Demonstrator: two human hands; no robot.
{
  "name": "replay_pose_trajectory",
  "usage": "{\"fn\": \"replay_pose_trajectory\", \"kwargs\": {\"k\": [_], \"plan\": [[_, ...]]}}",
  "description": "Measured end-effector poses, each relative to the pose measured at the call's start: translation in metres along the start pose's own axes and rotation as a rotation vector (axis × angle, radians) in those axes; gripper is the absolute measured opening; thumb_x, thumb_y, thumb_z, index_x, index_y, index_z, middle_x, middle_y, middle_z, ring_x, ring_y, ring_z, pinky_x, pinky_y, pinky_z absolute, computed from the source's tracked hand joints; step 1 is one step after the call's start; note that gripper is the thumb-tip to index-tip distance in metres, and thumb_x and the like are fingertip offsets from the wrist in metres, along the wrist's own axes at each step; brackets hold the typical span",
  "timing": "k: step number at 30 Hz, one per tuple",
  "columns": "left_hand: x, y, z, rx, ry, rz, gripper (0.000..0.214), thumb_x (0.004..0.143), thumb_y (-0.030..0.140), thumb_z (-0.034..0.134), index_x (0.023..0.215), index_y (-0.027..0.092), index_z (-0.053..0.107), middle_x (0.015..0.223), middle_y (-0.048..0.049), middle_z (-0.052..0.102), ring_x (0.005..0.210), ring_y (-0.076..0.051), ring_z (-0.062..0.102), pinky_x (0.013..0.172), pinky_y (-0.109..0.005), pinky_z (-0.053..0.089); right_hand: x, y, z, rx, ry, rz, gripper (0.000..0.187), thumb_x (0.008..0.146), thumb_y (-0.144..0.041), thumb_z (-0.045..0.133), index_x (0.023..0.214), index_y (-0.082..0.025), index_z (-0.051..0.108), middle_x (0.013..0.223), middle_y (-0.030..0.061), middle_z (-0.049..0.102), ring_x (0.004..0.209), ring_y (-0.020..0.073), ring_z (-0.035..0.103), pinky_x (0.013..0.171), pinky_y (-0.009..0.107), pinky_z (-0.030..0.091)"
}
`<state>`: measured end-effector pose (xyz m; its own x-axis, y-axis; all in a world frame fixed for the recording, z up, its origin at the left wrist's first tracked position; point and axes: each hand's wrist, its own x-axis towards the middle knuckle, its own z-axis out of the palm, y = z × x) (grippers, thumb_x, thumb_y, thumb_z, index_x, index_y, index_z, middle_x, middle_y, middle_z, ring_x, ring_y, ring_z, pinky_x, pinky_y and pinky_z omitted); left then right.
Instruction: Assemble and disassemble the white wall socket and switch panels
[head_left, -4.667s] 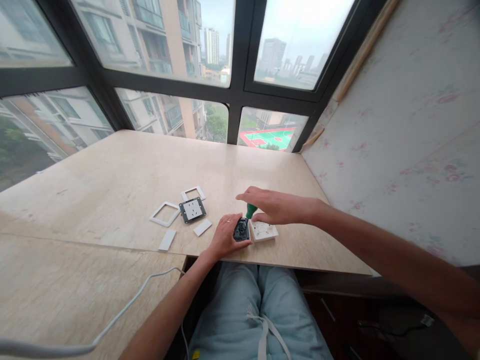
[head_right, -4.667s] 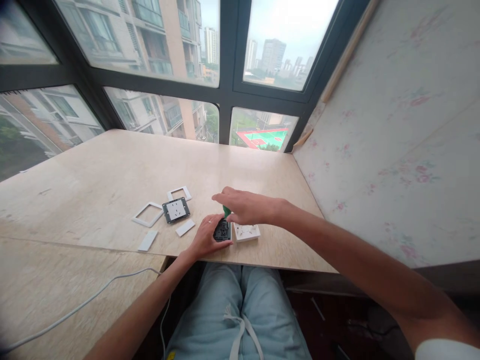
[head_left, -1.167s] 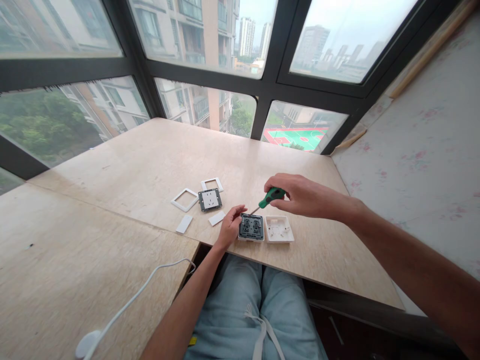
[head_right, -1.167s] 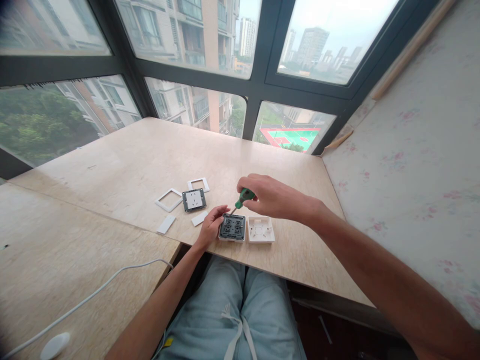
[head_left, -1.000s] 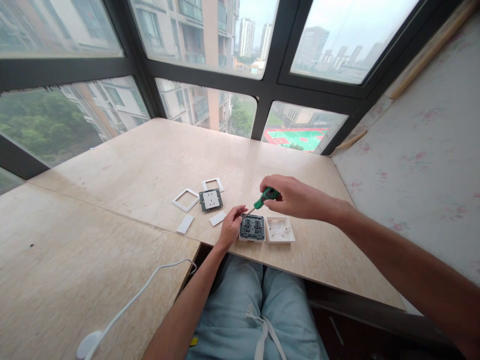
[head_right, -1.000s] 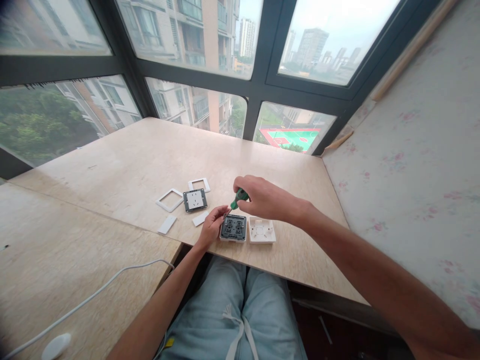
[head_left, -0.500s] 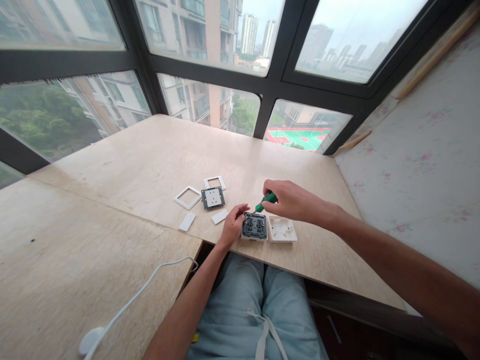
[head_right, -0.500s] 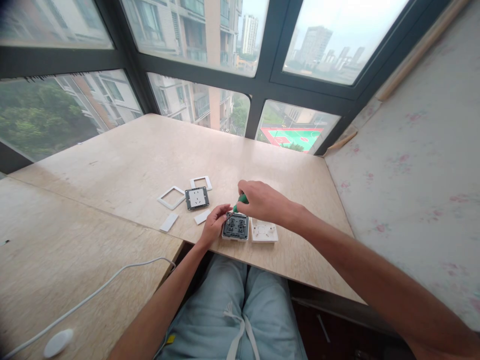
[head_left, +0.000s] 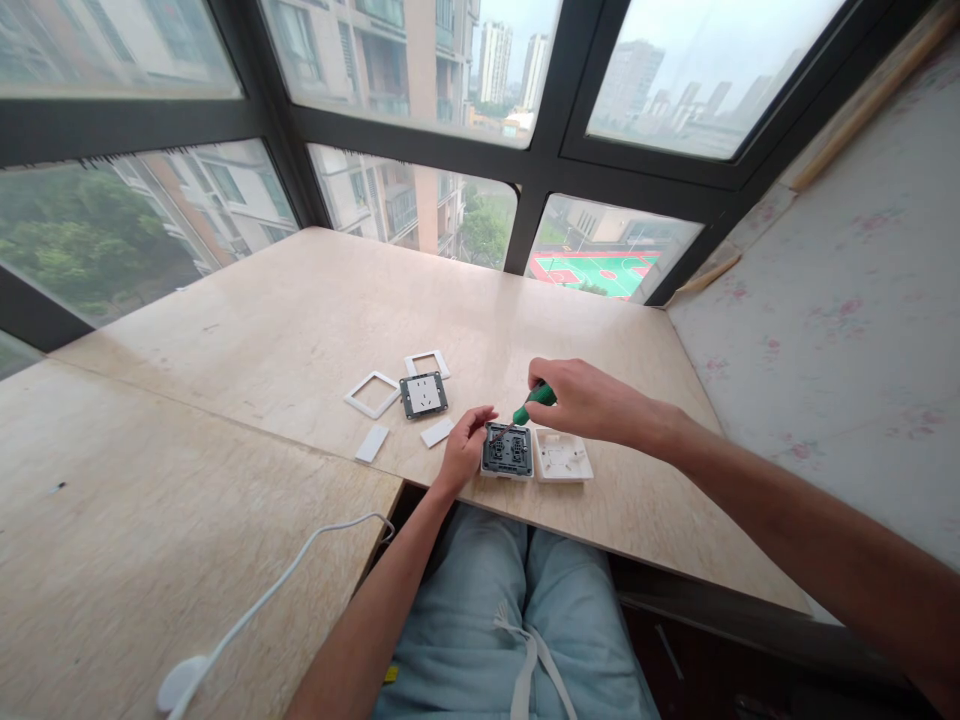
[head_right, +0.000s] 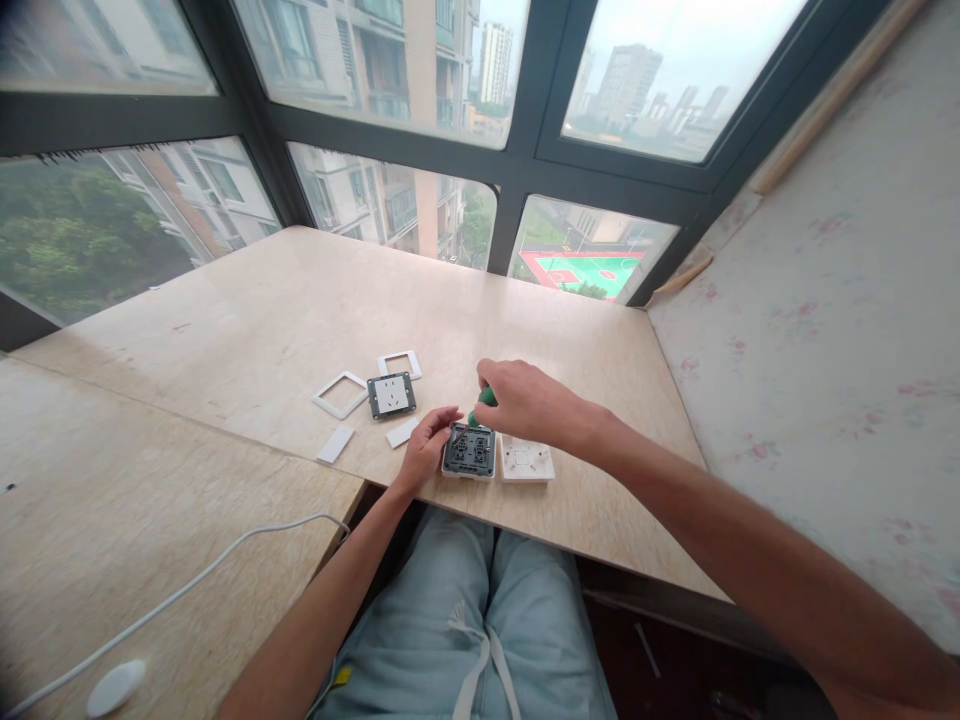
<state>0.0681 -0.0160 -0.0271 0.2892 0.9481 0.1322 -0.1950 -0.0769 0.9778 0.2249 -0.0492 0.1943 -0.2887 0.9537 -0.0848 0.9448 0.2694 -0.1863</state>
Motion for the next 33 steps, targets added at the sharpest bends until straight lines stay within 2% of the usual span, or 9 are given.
{"fn": "replay_pose_trajectory", "kwargs": {"k": [7,13,16,20,24,26,28,31,33], "plan": [[-0.001,0.001,0.001,-0.006,-0.001,-0.005,0.033,0.083,0.015,0.050,0.113,0.016,0.064,0.113,-0.0114,0.071,0.110,-0.024,0.065,0.103,-0.043,0.047,0.001,-0.002,0.000,-0.099,-0.021,0.057,0.010,0.085,-0.027,0.057,0.089,-0.018,0.057,0.081,0.0078,0.069,0.073,0.0186,0.060,0.057,0.026,0.030],[-0.001,0.006,0.001,0.080,0.004,0.043,0.029,0.084,0.014,0.048,0.107,0.017,0.066,0.108,-0.0088,0.071,0.105,-0.023,0.065,0.099,-0.041,0.048,0.003,-0.029,-0.004,-0.398,-0.052,0.091,0.049,0.101,-0.053,0.031,0.097,-0.015,0.062,0.084,0.0172,0.071,0.076,0.0277,0.069,0.058,0.030,0.035],[-0.001,0.007,0.001,0.120,-0.014,0.066,0.030,0.086,0.014,0.047,0.108,0.016,0.066,0.108,-0.0089,0.071,0.103,-0.023,0.065,0.096,-0.040,0.049,0.007,-0.035,-0.003,-0.428,-0.043,-0.019,0.041,0.103,-0.045,0.032,0.102,-0.015,0.061,0.086,0.0159,0.071,0.078,0.0263,0.068,0.061,0.031,0.039],[0.000,0.009,0.000,0.171,-0.036,0.083,0.029,0.086,0.015,0.047,0.108,0.017,0.066,0.109,-0.0078,0.071,0.103,-0.023,0.064,0.094,-0.038,0.049,0.012,-0.027,-0.004,-0.316,-0.073,-0.339,0.014,0.097,-0.017,0.046,0.103,-0.014,0.057,0.102,0.0139,0.065,0.087,0.0210,0.062,0.069,0.028,0.042],[0.000,0.009,0.000,0.192,-0.040,0.092,0.028,0.087,0.015,0.047,0.107,0.017,0.066,0.110,-0.0074,0.071,0.101,-0.023,0.064,0.094,-0.038,0.049,0.014,-0.019,-0.007,-0.137,-0.113,-0.508,0.034,0.086,0.000,0.051,0.117,-0.014,0.054,0.113,0.0127,0.061,0.101,0.0202,0.059,0.081,0.028,0.045],[0.000,0.010,0.000,0.191,-0.039,0.094,0.028,0.087,0.016,0.047,0.106,0.017,0.067,0.107,-0.0069,0.071,0.099,-0.023,0.064,0.092,-0.038,0.050,0.013,-0.022,-0.007,-0.091,-0.103,-0.429,0.042,0.089,-0.010,0.057,0.130,-0.014,0.048,0.117,0.0138,0.061,0.102,0.0217,0.061,0.080,0.029,0.047],[0.000,0.009,0.001,0.188,-0.028,0.093,0.028,0.087,0.015,0.047,0.104,0.017,0.068,0.104,-0.0064,0.072,0.096,-0.022,0.065,0.091,-0.038,0.050,0.013,-0.027,-0.005,-0.147,-0.067,-0.252,0.042,0.096,-0.030,0.055,0.133,-0.013,0.045,0.111,0.0162,0.065,0.095,0.0248,0.066,0.072,0.031,0.047],[0.000,0.008,0.001,0.169,-0.021,0.078,0.029,0.086,0.015,0.046,0.105,0.017,0.068,0.106,-0.0072,0.072,0.099,-0.023,0.065,0.093,-0.039,0.050,0.015,-0.032,-0.003,-0.337,-0.039,-0.013,0.044,0.101,-0.048,0.039,0.116,-0.012,0.058,0.090,0.0173,0.070,0.084,0.0291,0.069,0.064,0.033,0.045],[0.000,0.008,0.001,0.150,-0.028,0.064,0.030,0.087,0.015,0.046,0.108,0.017,0.068,0.109,-0.0083,0.072,0.102,-0.023,0.065,0.095,-0.040,0.049,0.016,-0.030,-0.004,-0.405,-0.055,0.006,0.043,0.102,-0.047,0.037,0.105,-0.013,0.062,0.085,0.0163,0.070,0.084,0.0294,0.069,0.064,0.033,0.045]]}}
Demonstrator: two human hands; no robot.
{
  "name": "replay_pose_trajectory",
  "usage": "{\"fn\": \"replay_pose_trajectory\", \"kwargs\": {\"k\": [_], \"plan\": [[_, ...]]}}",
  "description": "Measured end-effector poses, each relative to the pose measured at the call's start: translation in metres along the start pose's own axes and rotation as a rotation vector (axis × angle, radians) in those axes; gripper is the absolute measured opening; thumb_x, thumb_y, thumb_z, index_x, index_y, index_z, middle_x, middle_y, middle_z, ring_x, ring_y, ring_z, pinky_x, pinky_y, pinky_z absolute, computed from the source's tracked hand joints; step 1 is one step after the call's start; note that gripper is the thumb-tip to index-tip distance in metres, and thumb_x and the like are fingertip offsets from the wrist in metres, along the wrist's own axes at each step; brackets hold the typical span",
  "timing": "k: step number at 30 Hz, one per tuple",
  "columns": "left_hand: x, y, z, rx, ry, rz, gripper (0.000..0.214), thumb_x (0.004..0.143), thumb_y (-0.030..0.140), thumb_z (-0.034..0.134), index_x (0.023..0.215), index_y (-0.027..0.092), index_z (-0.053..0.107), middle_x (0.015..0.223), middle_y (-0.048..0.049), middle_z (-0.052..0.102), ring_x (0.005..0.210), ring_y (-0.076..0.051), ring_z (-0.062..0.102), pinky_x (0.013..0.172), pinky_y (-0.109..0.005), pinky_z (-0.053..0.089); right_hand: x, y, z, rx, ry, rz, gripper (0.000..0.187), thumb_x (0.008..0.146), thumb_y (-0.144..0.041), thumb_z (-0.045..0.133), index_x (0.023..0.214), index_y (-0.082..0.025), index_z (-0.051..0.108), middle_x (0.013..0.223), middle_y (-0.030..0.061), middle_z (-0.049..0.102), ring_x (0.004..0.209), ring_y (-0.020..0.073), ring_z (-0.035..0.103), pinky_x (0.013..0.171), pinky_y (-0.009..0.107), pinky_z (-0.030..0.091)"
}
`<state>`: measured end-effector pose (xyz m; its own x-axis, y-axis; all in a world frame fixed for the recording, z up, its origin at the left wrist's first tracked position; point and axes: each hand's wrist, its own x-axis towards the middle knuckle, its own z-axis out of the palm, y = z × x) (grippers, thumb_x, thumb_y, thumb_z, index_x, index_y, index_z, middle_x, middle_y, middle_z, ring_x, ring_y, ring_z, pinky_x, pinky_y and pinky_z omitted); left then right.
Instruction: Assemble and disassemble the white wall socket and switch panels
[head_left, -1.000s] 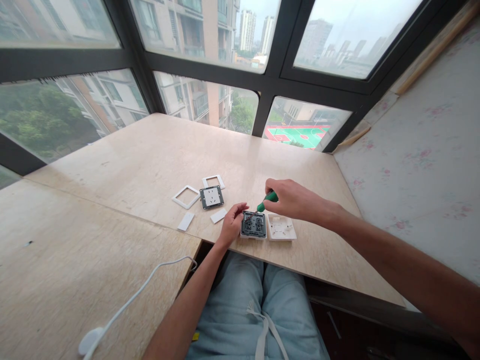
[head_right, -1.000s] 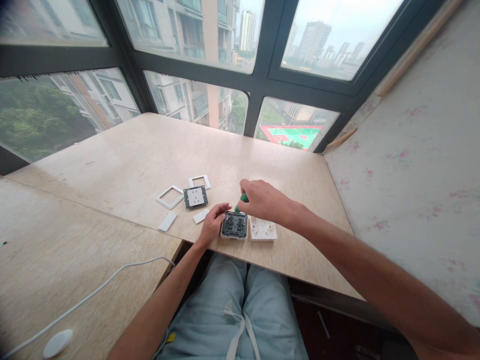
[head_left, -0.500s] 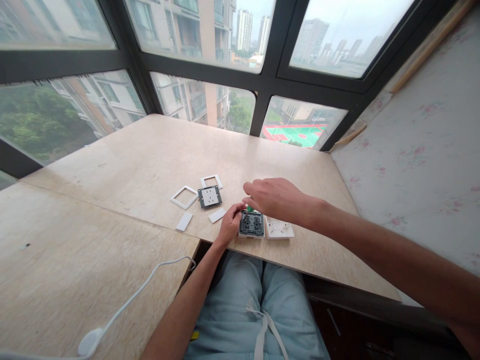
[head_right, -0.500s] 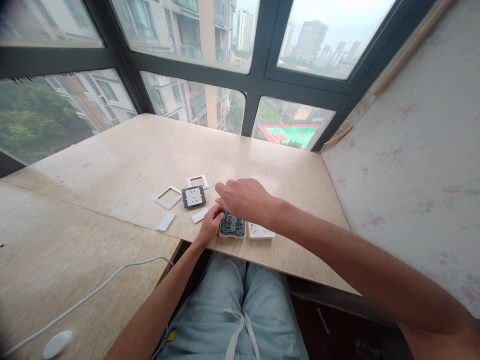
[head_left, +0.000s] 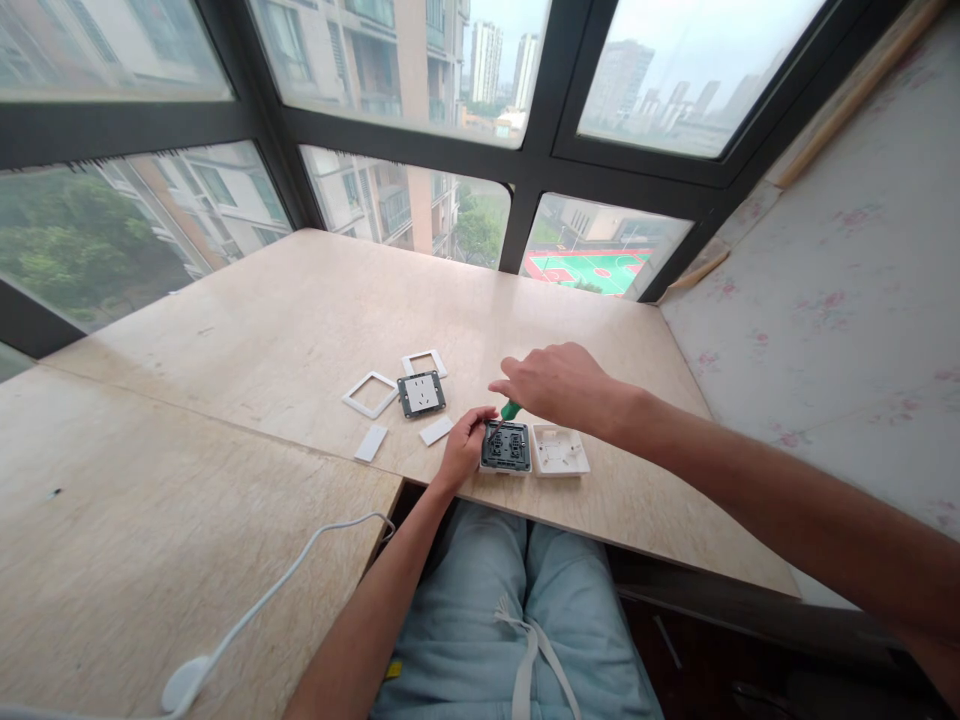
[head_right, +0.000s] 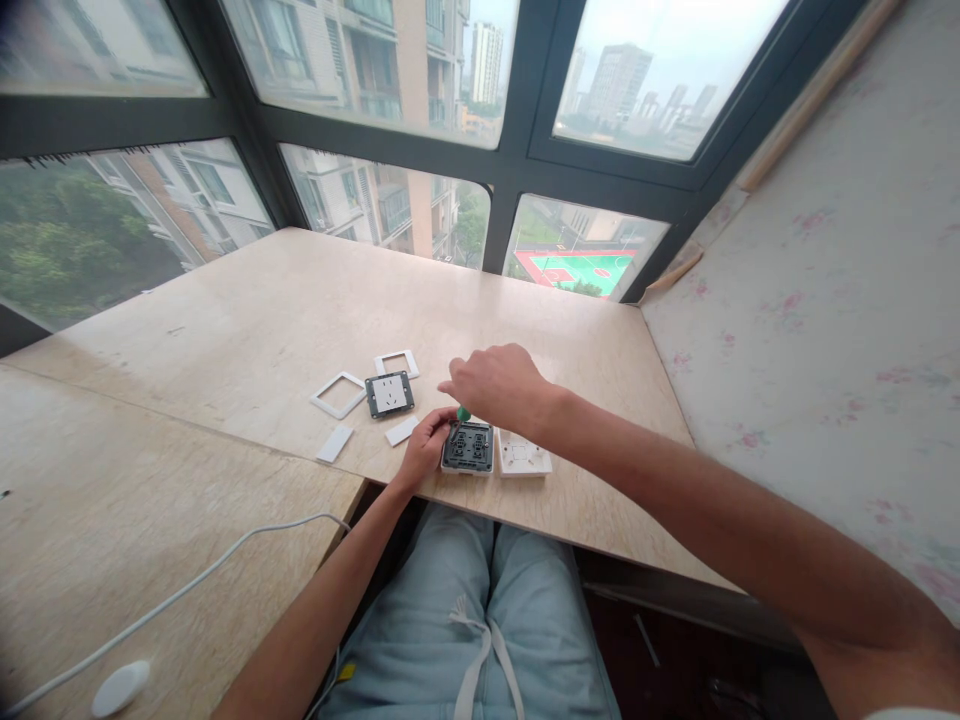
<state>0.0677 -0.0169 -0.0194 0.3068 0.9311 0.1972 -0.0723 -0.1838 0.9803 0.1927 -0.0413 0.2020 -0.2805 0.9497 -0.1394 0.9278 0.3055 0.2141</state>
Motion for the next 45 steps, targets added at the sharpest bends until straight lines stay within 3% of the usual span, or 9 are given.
{"fn": "replay_pose_trajectory", "kwargs": {"k": [3,7,14,18,21,30,33,37,45], "plan": [[0.000,0.000,0.000,-0.005,0.002,-0.003,0.029,0.087,0.016,0.046,0.106,0.017,0.068,0.107,-0.0085,0.072,0.101,-0.023,0.065,0.095,-0.039,0.050,0.000,0.011,-0.001,0.051,0.014,-0.202,0.024,0.099,-0.030,0.049,0.114,-0.014,0.060,0.100,0.0144,0.070,0.093,0.0268,0.068,0.071,0.032,0.047],[0.000,0.001,0.000,0.012,-0.003,0.012,0.028,0.087,0.017,0.047,0.105,0.017,0.067,0.105,-0.0069,0.071,0.098,-0.022,0.065,0.092,-0.038,0.050,-0.005,0.019,-0.003,0.221,0.018,-0.452,0.049,0.089,-0.016,0.063,0.135,-0.018,0.048,0.126,0.0136,0.061,0.112,0.0232,0.062,0.083,0.029,0.047],[0.000,0.001,0.000,0.025,-0.004,-0.003,0.027,0.088,0.018,0.046,0.104,0.017,0.067,0.106,-0.0072,0.071,0.099,-0.022,0.064,0.092,-0.037,0.049,-0.005,-0.002,-0.005,0.017,0.000,0.000,0.048,0.101,-0.052,0.035,0.115,-0.012,0.057,0.085,0.0164,0.072,0.080,0.0294,0.070,0.064,0.033,0.043],[0.000,0.001,-0.001,0.028,-0.017,0.011,0.027,0.088,0.018,0.047,0.105,0.017,0.068,0.105,-0.0073,0.071,0.098,-0.022,0.064,0.093,-0.037,0.049,-0.007,0.006,-0.006,0.113,0.016,-0.247,0.019,0.097,-0.022,0.046,0.110,-0.017,0.059,0.104,0.0131,0.069,0.093,0.0240,0.067,0.068,0.029,0.042],[0.000,0.002,-0.001,0.032,-0.008,0.016,0.026,0.088,0.018,0.048,0.105,0.017,0.068,0.106,-0.0072,0.071,0.100,-0.022,0.064,0.094,-0.037,0.049,-0.010,0.011,-0.005,0.204,0.030,-0.395,0.035,0.090,-0.011,0.052,0.124,-0.018,0.053,0.121,0.0128,0.062,0.105,0.0225,0.063,0.071,0.027,0.044],[-0.001,0.001,0.000,0.016,0.008,0.012,0.028,0.087,0.014,0.046,0.105,0.016,0.067,0.107,-0.0084,0.072,0.102,-0.022,0.065,0.095,-0.039,0.049,-0.006,-0.004,0.000,-0.005,0.010,0.039,0.047,0.102,-0.050,0.035,0.102,-0.012,0.063,0.085,0.0168,0.070,0.083,0.0291,0.070,0.065,0.033,0.044],[-0.001,0.001,0.000,0.015,0.007,0.011,0.027,0.087,0.015,0.046,0.104,0.016,0.067,0.105,-0.0085,0.071,0.100,-0.022,0.065,0.095,-0.039,0.049,-0.007,0.006,0.002,0.074,0.061,-0.172,0.022,0.098,-0.028,0.051,0.112,-0.014,0.060,0.102,0.0154,0.068,0.094,0.0263,0.068,0.072,0.032,0.047],[-0.001,0.003,0.000,0.036,-0.010,0.015,0.025,0.088,0.018,0.047,0.104,0.017,0.067,0.104,-0.0069,0.071,0.098,-0.022,0.064,0.092,-0.037,0.049,-0.013,0.009,0.002,0.190,0.090,-0.435,0.046,0.087,-0.009,0.059,0.132,-0.019,0.049,0.129,0.0145,0.057,0.108,0.0219,0.063,0.079,0.029,0.047],[0.000,0.001,0.000,0.026,0.005,0.012,0.026,0.087,0.017,0.047,0.103,0.018,0.068,0.104,-0.0069,0.071,0.098,-0.021,0.064,0.093,-0.037,0.049,-0.008,-0.004,-0.003,-0.006,0.040,-0.009,0.043,0.101,-0.049,0.036,0.109,-0.014,0.059,0.080,0.0131,0.069,0.075,0.0280,0.068,0.059,0.031,0.039]]}}
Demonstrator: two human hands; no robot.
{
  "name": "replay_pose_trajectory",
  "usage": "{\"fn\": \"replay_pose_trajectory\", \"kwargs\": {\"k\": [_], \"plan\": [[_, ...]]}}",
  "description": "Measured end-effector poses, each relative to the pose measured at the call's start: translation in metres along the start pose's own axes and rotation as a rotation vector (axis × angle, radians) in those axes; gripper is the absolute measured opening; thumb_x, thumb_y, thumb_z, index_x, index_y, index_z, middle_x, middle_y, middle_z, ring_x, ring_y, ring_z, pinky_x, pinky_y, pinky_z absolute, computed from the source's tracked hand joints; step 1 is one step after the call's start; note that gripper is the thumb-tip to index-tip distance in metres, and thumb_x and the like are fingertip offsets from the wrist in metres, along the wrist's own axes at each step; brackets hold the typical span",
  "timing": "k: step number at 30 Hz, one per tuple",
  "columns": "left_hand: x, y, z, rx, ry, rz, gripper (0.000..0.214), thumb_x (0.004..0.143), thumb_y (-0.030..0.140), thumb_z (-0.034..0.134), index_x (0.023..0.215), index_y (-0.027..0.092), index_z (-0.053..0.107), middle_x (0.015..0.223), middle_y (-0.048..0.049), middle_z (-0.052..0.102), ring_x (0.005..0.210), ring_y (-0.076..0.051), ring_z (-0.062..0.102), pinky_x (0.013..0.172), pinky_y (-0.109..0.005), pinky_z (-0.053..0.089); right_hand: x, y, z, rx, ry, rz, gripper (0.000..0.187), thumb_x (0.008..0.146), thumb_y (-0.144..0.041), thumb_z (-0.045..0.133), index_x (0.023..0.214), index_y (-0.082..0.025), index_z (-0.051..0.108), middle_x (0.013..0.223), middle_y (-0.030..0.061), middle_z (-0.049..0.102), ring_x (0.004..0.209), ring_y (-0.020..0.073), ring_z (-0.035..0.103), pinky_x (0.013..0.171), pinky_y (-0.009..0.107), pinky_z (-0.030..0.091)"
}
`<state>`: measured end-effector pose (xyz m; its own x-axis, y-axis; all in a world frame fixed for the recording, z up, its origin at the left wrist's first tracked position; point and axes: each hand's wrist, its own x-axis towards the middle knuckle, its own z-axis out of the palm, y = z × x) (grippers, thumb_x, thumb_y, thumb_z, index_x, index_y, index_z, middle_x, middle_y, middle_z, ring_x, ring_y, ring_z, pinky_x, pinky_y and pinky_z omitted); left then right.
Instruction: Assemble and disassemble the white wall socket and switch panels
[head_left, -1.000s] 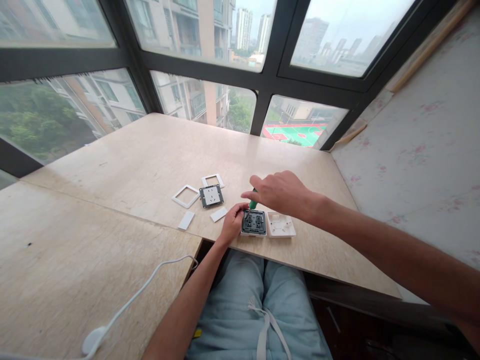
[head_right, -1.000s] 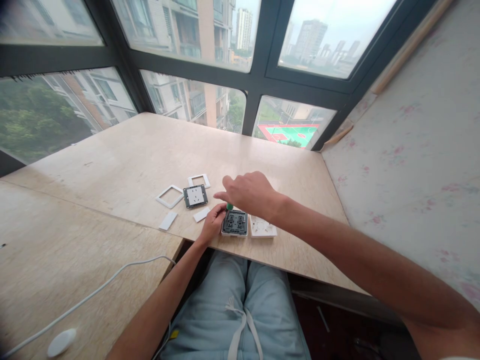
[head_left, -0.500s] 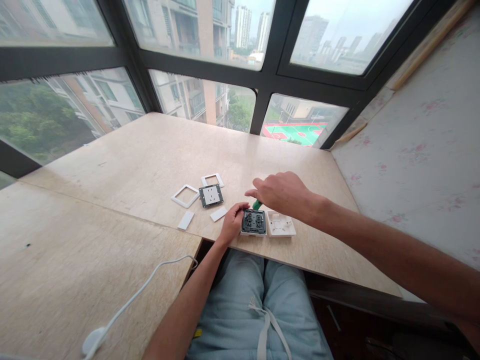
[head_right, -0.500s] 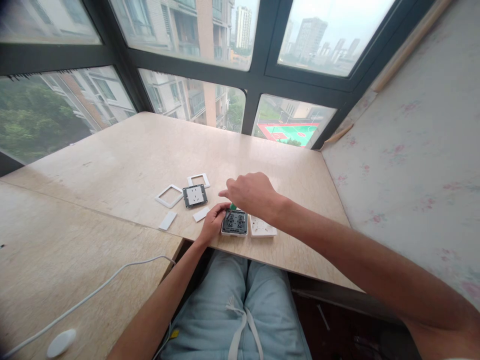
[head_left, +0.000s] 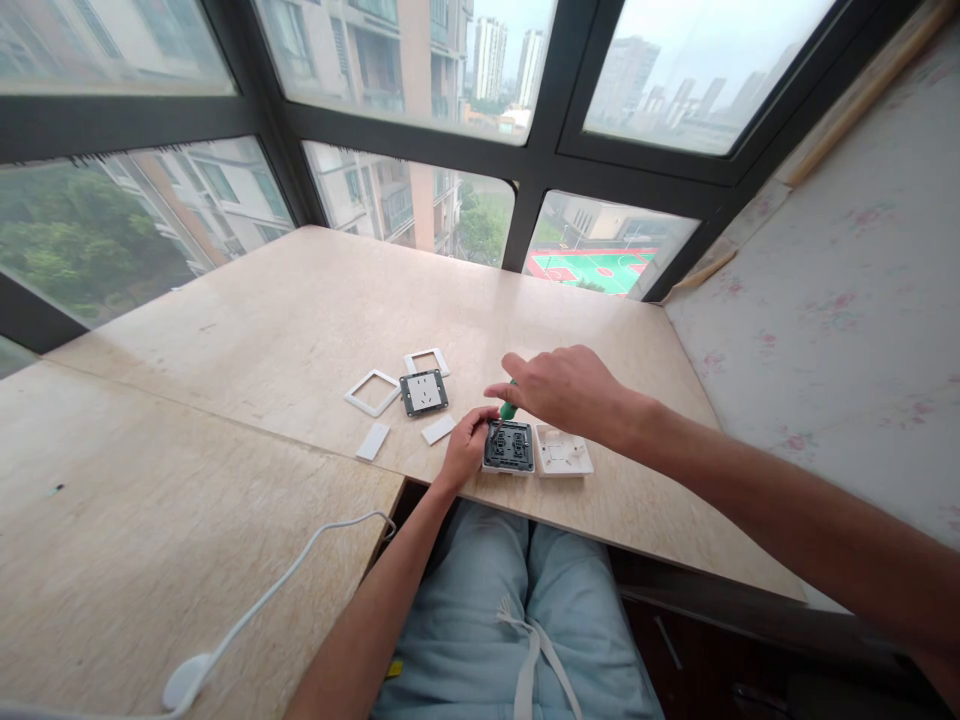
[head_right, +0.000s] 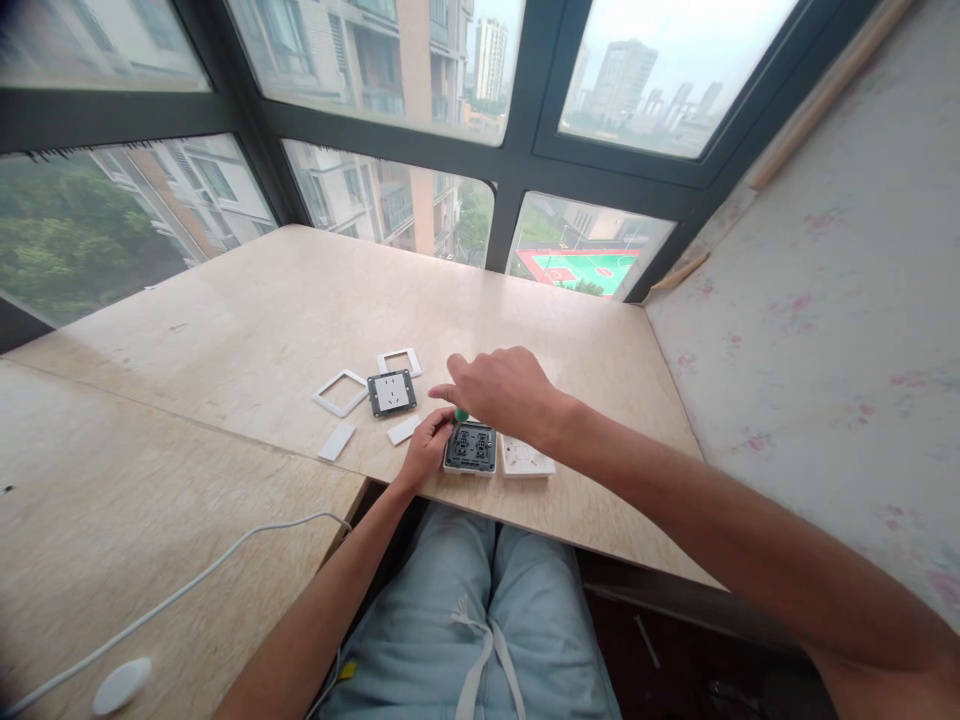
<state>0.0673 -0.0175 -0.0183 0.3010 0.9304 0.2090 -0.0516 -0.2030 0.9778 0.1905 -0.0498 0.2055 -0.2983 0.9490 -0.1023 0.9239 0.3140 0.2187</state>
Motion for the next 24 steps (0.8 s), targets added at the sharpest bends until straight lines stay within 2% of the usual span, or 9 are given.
{"fn": "replay_pose_trajectory", "kwargs": {"k": [3,5,8,13,15,17,20,22,24], "plan": [[0.000,0.000,0.000,-0.015,-0.008,-0.009,0.027,0.087,0.018,0.047,0.104,0.017,0.068,0.106,-0.0072,0.071,0.100,-0.022,0.064,0.095,-0.037,0.049,-0.002,0.009,-0.002,0.110,-0.005,-0.166,0.022,0.097,-0.028,0.047,0.111,-0.017,0.059,0.103,0.0130,0.068,0.090,0.0245,0.067,0.064,0.029,0.040],[-0.001,0.000,-0.001,-0.017,-0.008,-0.014,0.027,0.087,0.018,0.048,0.105,0.017,0.068,0.106,-0.0074,0.071,0.101,-0.022,0.064,0.095,-0.037,0.049,-0.005,0.012,-0.003,0.179,-0.005,-0.252,0.029,0.092,-0.019,0.054,0.120,-0.018,0.055,0.114,0.0124,0.064,0.097,0.0228,0.065,0.068,0.028,0.041],[-0.001,0.000,0.000,-0.007,0.006,-0.014,0.026,0.087,0.018,0.048,0.104,0.017,0.068,0.105,-0.0073,0.072,0.100,-0.022,0.065,0.095,-0.038,0.050,-0.006,0.007,-0.002,0.189,-0.018,-0.177,0.035,0.093,-0.029,0.056,0.125,-0.017,0.051,0.109,0.0127,0.066,0.092,0.0244,0.067,0.066,0.029,0.041],[-0.001,0.000,0.001,0.002,0.005,-0.002,0.028,0.088,0.016,0.046,0.104,0.017,0.068,0.105,-0.0070,0.072,0.099,-0.022,0.065,0.094,-0.038,0.050,-0.002,-0.003,0.000,0.020,-0.026,0.075,0.046,0.101,-0.053,0.035,0.112,-0.014,0.057,0.083,0.0147,0.070,0.078,0.0295,0.069,0.059,0.031,0.039],[-0.001,0.000,0.001,0.000,0.002,0.000,0.028,0.087,0.016,0.046,0.105,0.017,0.068,0.105,-0.0070,0.071,0.099,-0.022,0.065,0.094,-0.037,0.049,-0.002,0.001,-0.001,0.034,-0.023,0.015,0.038,0.101,-0.045,0.039,0.109,-0.015,0.059,0.087,0.0142,0.069,0.081,0.0281,0.069,0.062,0.031,0.041],[0.000,0.001,0.000,0.007,-0.007,-0.006,0.028,0.087,0.017,0.047,0.104,0.017,0.068,0.104,-0.0068,0.071,0.098,-0.021,0.064,0.093,-0.037,0.049,-0.004,0.007,-0.002,0.118,-0.010,-0.156,0.024,0.096,-0.028,0.051,0.116,-0.016,0.057,0.103,0.0137,0.066,0.092,0.0256,0.067,0.067,0.030,0.044],[0.000,0.001,0.000,0.017,-0.012,-0.007,0.027,0.088,0.018,0.047,0.104,0.018,0.068,0.102,-0.0060,0.071,0.096,-0.021,0.064,0.091,-0.036,0.050,-0.007,0.012,-0.002,0.228,0.005,-0.320,0.049,0.087,-0.016,0.061,0.134,-0.019,0.047,0.124,0.0138,0.058,0.099,0.0229,0.065,0.070,0.028,0.046],[0.000,0.001,0.000,0.019,-0.003,0.004,0.027,0.088,0.017,0.047,0.104,0.018,0.068,0.101,-0.0057,0.072,0.096,-0.021,0.064,0.091,-0.036,0.050,-0.007,0.009,-0.002,0.212,0.007,-0.258,0.054,0.090,-0.026,0.061,0.140,-0.019,0.041,0.125,0.0148,0.059,0.091,0.0228,0.067,0.066,0.028,0.045],[-0.001,0.001,0.000,0.014,0.004,0.013,0.027,0.088,0.016,0.046,0.103,0.018,0.068,0.101,-0.0059,0.072,0.096,-0.022,0.065,0.091,-0.037,0.051,-0.004,0.003,-0.001,0.133,0.004,-0.125,0.048,0.096,-0.041,0.053,0.136,-0.017,0.044,0.112,0.0156,0.066,0.082,0.0248,0.068,0.061,0.029,0.043]]}}
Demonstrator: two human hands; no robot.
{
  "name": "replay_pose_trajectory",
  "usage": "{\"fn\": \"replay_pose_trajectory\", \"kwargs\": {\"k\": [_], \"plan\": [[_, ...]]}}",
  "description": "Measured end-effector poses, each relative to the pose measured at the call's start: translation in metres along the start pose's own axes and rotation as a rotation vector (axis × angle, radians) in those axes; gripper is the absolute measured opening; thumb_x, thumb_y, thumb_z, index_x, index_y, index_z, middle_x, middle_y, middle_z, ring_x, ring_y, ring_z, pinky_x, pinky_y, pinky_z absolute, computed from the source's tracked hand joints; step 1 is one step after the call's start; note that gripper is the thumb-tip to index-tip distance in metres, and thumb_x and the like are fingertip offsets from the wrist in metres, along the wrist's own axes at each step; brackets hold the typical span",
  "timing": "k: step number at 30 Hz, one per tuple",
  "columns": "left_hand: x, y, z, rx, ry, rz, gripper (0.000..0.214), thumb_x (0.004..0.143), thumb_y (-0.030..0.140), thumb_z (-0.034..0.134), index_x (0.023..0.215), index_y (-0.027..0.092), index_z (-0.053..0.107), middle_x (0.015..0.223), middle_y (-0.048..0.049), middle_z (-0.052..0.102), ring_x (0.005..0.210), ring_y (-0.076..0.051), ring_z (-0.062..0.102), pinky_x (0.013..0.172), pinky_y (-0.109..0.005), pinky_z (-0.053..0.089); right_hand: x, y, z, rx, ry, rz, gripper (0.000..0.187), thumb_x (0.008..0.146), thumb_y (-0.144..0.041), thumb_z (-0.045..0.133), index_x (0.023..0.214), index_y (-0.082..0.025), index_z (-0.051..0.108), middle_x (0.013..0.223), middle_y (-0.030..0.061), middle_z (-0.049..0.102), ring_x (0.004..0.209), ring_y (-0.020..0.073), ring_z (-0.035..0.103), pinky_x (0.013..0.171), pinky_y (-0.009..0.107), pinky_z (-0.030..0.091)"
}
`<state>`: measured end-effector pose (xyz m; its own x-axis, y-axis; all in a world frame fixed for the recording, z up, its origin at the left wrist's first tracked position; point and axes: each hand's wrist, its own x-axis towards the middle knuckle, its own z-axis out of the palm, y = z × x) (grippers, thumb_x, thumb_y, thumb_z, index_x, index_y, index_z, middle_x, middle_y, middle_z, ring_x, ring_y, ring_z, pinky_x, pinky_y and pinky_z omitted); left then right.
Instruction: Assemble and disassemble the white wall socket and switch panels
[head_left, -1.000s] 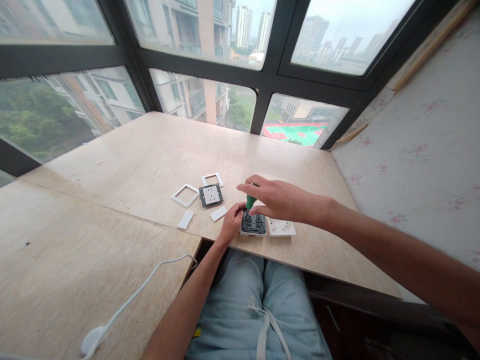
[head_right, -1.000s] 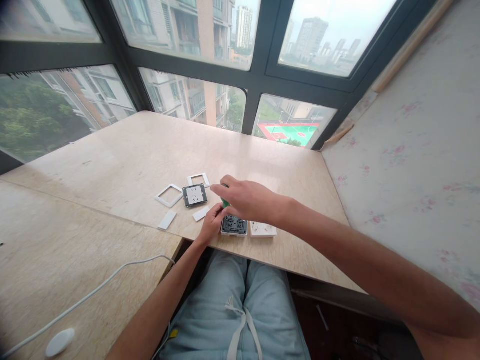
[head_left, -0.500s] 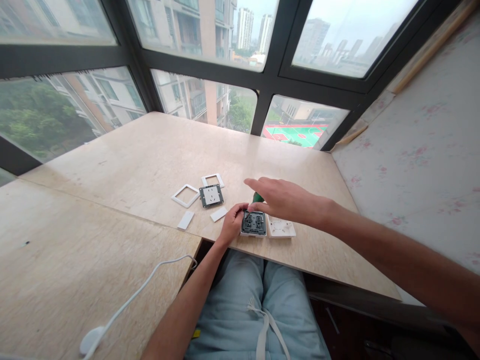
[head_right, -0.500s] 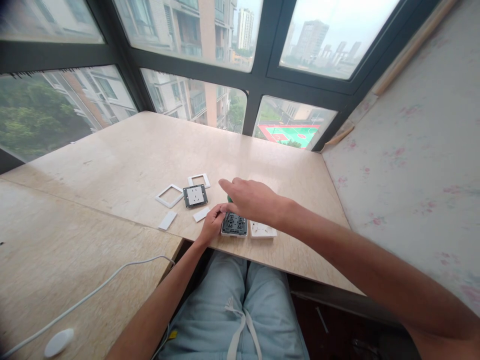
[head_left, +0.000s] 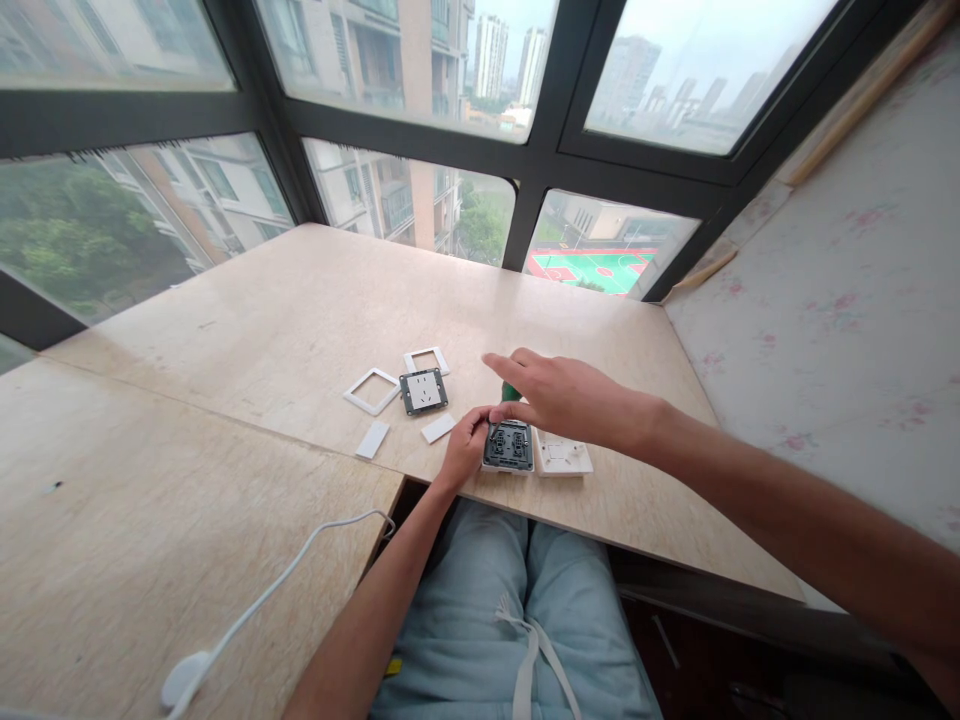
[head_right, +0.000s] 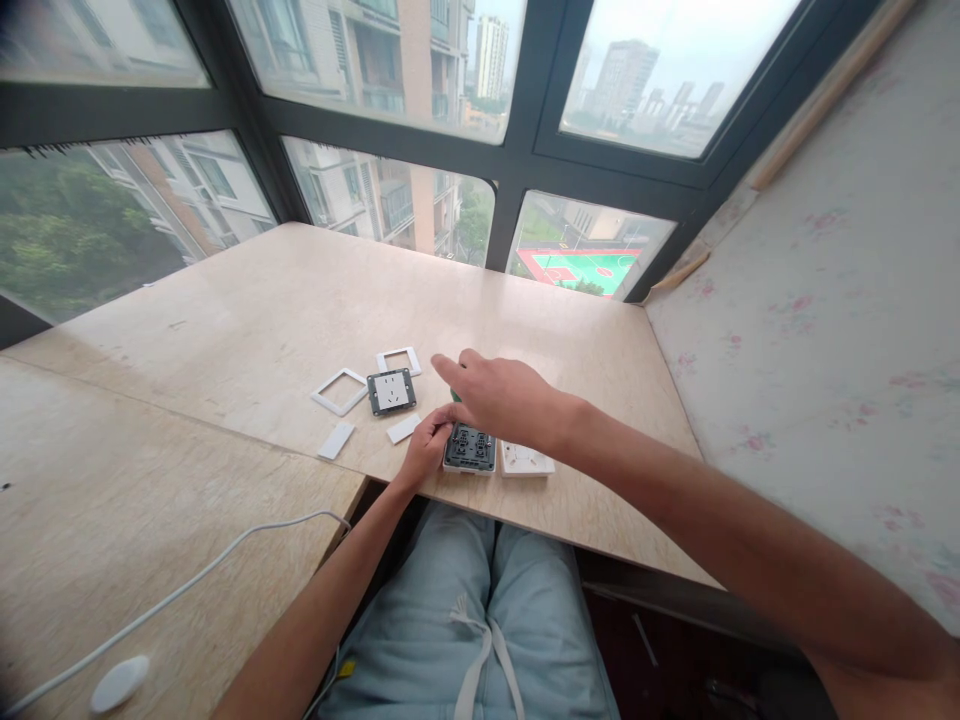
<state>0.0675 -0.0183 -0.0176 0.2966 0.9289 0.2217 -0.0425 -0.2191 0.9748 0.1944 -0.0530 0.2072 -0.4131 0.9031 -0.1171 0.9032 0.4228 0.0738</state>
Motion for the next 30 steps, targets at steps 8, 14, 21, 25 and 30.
{"fn": "replay_pose_trajectory", "kwargs": {"k": [8,14,21,25,30], "plan": [[0.000,-0.001,0.000,-0.016,-0.001,-0.012,0.027,0.087,0.016,0.046,0.103,0.017,0.068,0.104,-0.0073,0.072,0.099,-0.022,0.065,0.094,-0.038,0.050,0.000,0.009,-0.004,0.021,-0.015,-0.095,0.024,0.092,-0.017,0.052,0.115,-0.017,0.059,0.111,0.0134,0.065,0.097,0.0246,0.066,0.073,0.030,0.046],[-0.001,0.001,0.000,-0.002,0.002,-0.014,0.026,0.089,0.018,0.046,0.104,0.018,0.068,0.105,-0.0067,0.072,0.101,-0.022,0.065,0.094,-0.037,0.050,-0.002,0.003,-0.001,0.011,-0.010,-0.047,0.036,0.095,-0.032,0.056,0.126,-0.015,0.052,0.116,0.0163,0.063,0.086,0.0243,0.068,0.067,0.031,0.047],[0.000,0.001,0.000,-0.015,-0.009,-0.012,0.027,0.088,0.016,0.045,0.102,0.016,0.067,0.106,-0.0085,0.071,0.104,-0.022,0.065,0.098,-0.038,0.049,0.002,0.007,0.004,-0.148,-0.040,0.110,0.029,0.098,-0.040,0.051,0.100,-0.014,0.064,0.091,0.0148,0.069,0.084,0.0279,0.069,0.065,0.032,0.045],[-0.001,0.000,0.000,-0.008,-0.013,-0.029,0.028,0.089,0.018,0.045,0.106,0.016,0.067,0.106,-0.0084,0.071,0.102,-0.022,0.065,0.096,-0.038,0.049,-0.003,0.018,0.006,-0.010,0.040,-0.217,0.027,0.085,-0.006,0.061,0.109,-0.017,0.063,0.122,0.0148,0.058,0.103,0.0241,0.063,0.075,0.029,0.046],[-0.001,0.001,0.000,0.009,-0.013,-0.019,0.028,0.089,0.019,0.046,0.107,0.016,0.067,0.105,-0.0079,0.071,0.101,-0.023,0.065,0.095,-0.038,0.050,-0.002,0.015,0.008,0.053,0.020,-0.170,0.023,0.084,-0.011,0.066,0.106,-0.017,0.065,0.112,0.0114,0.062,0.088,0.0213,0.064,0.066,0.028,0.042]]}}
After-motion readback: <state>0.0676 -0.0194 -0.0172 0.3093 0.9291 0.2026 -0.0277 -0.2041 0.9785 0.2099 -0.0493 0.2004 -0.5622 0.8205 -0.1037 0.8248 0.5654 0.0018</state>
